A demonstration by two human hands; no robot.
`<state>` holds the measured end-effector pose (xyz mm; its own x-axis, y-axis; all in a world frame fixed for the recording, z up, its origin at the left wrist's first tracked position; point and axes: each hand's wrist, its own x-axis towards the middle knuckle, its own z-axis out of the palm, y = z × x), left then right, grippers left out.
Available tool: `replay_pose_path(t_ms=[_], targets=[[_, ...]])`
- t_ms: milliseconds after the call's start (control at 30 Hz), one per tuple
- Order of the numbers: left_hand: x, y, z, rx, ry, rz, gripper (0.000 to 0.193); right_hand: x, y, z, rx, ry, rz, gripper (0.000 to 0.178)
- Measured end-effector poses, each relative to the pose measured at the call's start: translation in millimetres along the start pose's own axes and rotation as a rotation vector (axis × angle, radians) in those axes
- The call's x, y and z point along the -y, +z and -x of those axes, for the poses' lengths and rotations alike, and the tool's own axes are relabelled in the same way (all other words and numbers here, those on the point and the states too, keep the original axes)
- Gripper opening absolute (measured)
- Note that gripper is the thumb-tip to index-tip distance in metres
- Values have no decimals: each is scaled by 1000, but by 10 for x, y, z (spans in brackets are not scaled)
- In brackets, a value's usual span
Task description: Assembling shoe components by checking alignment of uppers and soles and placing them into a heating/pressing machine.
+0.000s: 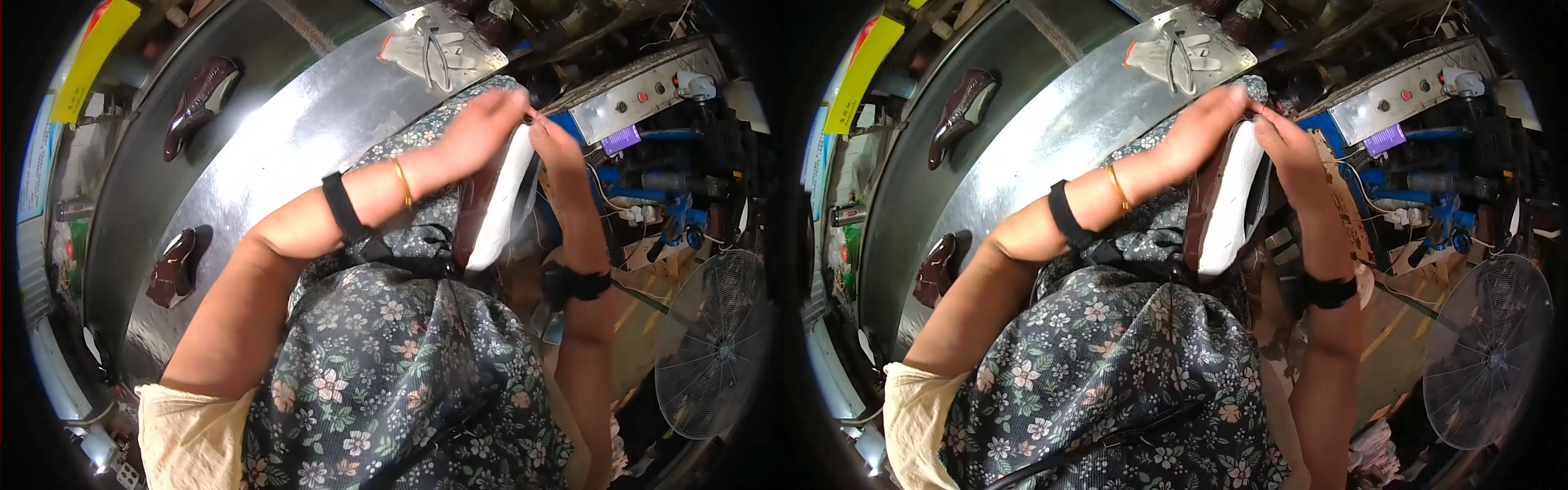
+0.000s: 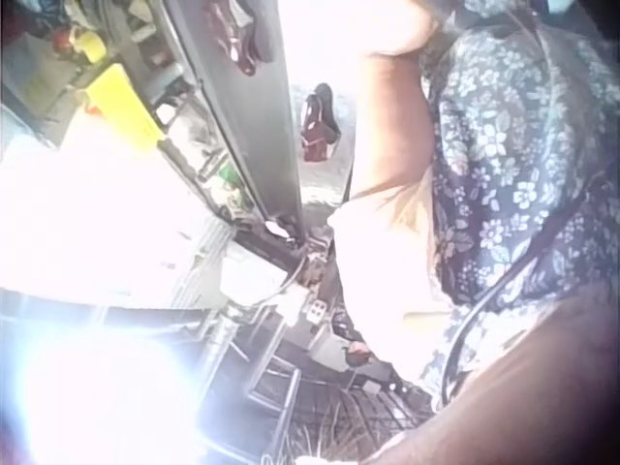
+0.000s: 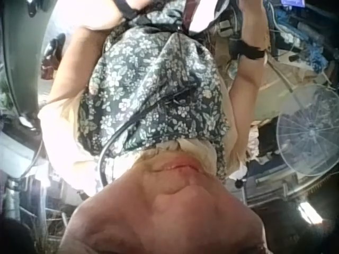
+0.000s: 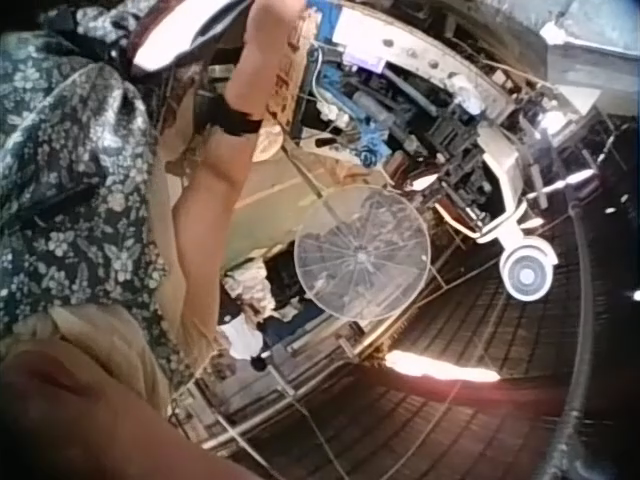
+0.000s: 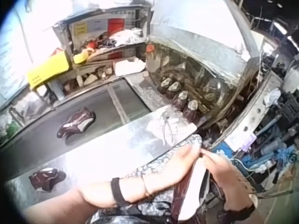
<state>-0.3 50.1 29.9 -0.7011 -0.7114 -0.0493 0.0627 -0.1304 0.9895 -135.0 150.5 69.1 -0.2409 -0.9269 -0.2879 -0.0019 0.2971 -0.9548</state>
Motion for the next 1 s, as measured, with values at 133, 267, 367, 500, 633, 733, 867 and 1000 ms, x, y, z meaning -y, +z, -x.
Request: replay_pose_path(t_ms=[133, 267, 367, 500, 633, 733, 867, 1000], targets=[[-55, -108, 106, 36, 137, -467, 62, -710, 315, 644, -143, -27, -160, 42], [-15, -104, -70, 196, -47, -363, 54, -882, 269, 731, -255, 74, -442, 27], [-2, -181, -140, 252, -213, -124, 51, -959, 164, 604, -170, 41, -648, 35], [193, -227, -17, 166, -286, -123, 46, -1169, 636, 397, -266, -97, -35, 58], [331, -449, 48, 189, -397, 14, 46, -886, 712, 286, -166, 249, -265, 61], [488, -527, -3, 157, -332, -99, 46, -880, 593, 119, -61, 394, 135, 59], [571, -586, -161, 162, -304, -199, 47, -745, 543, -64, -61, -178, 1041, 37], [519, -569, -280, 202, -319, -177, 48, -604, 611, -151, -225, -312, 1396, 32]])
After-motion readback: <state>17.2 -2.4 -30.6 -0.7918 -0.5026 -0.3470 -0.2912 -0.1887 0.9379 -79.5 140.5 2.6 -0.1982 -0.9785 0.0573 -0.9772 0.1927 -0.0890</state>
